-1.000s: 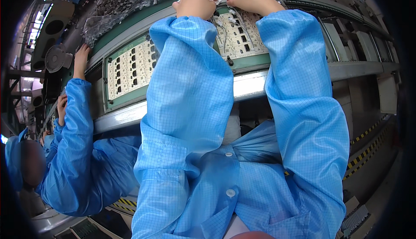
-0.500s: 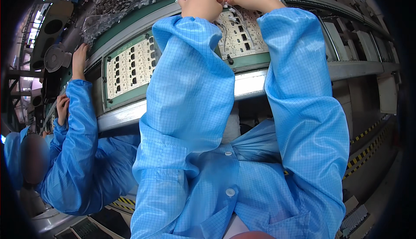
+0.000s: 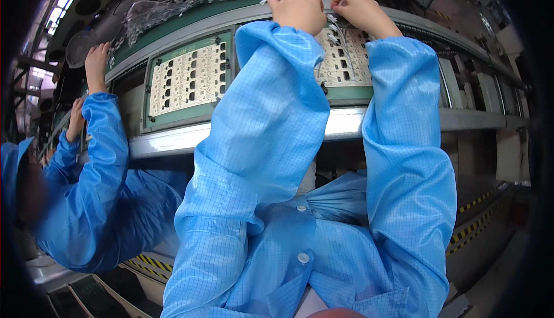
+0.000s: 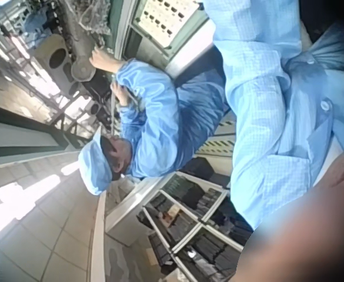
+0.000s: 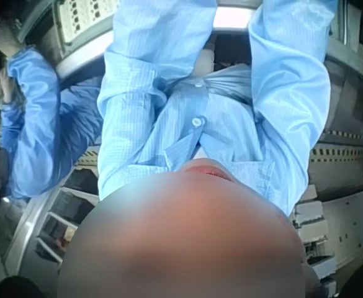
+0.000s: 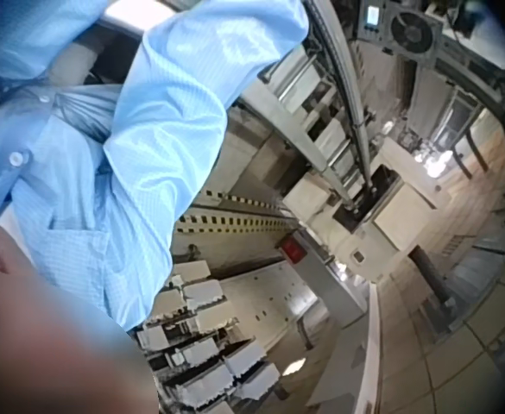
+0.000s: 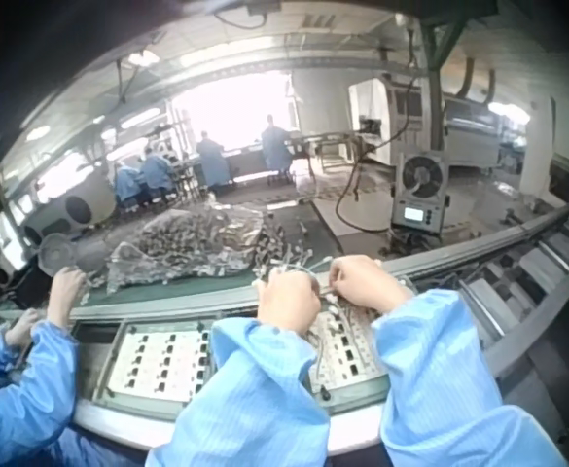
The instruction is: Assembling electronic components onto panels on a production line.
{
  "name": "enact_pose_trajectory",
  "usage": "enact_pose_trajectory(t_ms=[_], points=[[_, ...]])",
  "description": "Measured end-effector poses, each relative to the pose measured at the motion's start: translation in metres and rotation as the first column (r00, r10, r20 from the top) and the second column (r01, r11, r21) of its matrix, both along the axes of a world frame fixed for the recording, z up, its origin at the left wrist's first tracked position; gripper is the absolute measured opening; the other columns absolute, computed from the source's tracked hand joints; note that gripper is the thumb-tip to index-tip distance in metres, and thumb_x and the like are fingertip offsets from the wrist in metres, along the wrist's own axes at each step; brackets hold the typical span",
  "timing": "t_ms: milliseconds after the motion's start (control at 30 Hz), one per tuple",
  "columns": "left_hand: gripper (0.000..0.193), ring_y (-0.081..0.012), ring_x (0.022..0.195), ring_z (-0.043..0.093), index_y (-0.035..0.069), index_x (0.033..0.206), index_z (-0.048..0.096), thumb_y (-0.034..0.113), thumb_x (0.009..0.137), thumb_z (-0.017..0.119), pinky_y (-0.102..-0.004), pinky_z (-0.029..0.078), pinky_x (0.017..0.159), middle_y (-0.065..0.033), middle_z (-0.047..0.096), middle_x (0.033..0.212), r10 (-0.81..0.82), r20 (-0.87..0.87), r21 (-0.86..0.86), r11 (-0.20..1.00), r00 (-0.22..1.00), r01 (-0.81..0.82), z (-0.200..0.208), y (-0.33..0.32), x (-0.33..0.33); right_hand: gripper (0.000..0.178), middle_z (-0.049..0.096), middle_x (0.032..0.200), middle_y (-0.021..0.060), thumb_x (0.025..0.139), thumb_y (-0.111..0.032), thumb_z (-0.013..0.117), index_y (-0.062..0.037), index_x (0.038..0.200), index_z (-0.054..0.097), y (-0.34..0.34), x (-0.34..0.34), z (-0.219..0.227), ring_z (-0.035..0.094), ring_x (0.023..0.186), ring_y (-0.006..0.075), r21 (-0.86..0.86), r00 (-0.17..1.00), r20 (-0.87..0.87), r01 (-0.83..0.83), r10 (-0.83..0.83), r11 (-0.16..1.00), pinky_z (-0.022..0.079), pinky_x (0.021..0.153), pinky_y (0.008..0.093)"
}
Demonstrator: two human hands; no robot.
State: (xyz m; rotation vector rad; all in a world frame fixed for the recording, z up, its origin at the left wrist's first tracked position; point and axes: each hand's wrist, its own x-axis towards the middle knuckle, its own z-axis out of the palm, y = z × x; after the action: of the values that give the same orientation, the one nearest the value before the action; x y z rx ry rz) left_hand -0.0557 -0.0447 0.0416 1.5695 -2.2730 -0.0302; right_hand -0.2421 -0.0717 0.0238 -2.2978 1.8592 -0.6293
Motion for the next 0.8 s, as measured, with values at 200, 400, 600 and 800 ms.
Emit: enact_pose_trajectory(t_ms=[200, 400, 600, 800], points=[[0.026, -0.0302, 0.111, 0.062, 0.023, 0.106, 0.077, 0.024, 0.085, 0.061, -0.0549, 0.035, 0.1, -0.0071, 0.074, 0.108, 0.308, -0.088, -0.056, 0.948, 0.947, -0.313, 0.005, -0.008, 0.014, 0.024, 0.073, 0.099, 0.0103, 0.09, -0.023, 0.062, -0.0102, 0.108, 0.071, 0.02, 0.025, 0.021, 0.069, 0.095, 0.0273, 0.053, 0.996, -0.086, 0.023, -0.019, 0.998, 0.053, 0.085, 0.0377], [0.027, -0.0307, 0.116, 0.059, 0.025, 0.107, 0.076, 0.025, 0.083, 0.062, -0.0539, 0.034, 0.102, -0.0062, 0.073, 0.113, 0.233, -0.057, 0.167, 0.961, 0.971, -0.221, 0.003, -0.011, 0.015, 0.022, 0.073, 0.097, 0.0099, 0.087, -0.019, 0.066, -0.007, 0.105, 0.072, 0.022, 0.029, 0.019, 0.069, 0.089, 0.0217, 0.088, 0.999, -0.021, 0.041, -0.04, 0.995, 0.053, 0.08, 0.0343], [0.031, -0.0255, 0.121, 0.054, 0.027, 0.11, 0.077, 0.014, 0.086, 0.062, -0.0472, 0.039, 0.1, -0.0008, 0.072, 0.108, -0.05, -0.001, 0.076, 0.996, 0.999, 0.05, -0.01, -0.005, 0.006, 0.018, 0.069, 0.086, 0.0055, 0.083, -0.017, 0.071, -0.0046, 0.097, 0.071, 0.02, 0.03, 0.02, 0.064, 0.079, 0.0154, 0.197, 1.0, -0.009, -0.003, 0.005, 0.98, 0.051, 0.073, 0.032], [0.026, -0.0251, 0.115, 0.06, 0.024, 0.106, 0.078, 0.015, 0.087, 0.062, -0.0483, 0.041, 0.097, -0.0035, 0.073, 0.105, -0.134, 0.123, 0.155, 0.981, 0.983, 0.115, -0.003, -0.004, 0.006, 0.024, 0.075, 0.094, 0.0051, 0.08, -0.031, 0.074, -0.0148, 0.097, 0.075, 0.006, 0.021, 0.015, 0.07, 0.092, 0.0243, 0.233, 1.0, -0.002, -0.013, 0.014, 0.972, 0.047, 0.091, 0.0418]])
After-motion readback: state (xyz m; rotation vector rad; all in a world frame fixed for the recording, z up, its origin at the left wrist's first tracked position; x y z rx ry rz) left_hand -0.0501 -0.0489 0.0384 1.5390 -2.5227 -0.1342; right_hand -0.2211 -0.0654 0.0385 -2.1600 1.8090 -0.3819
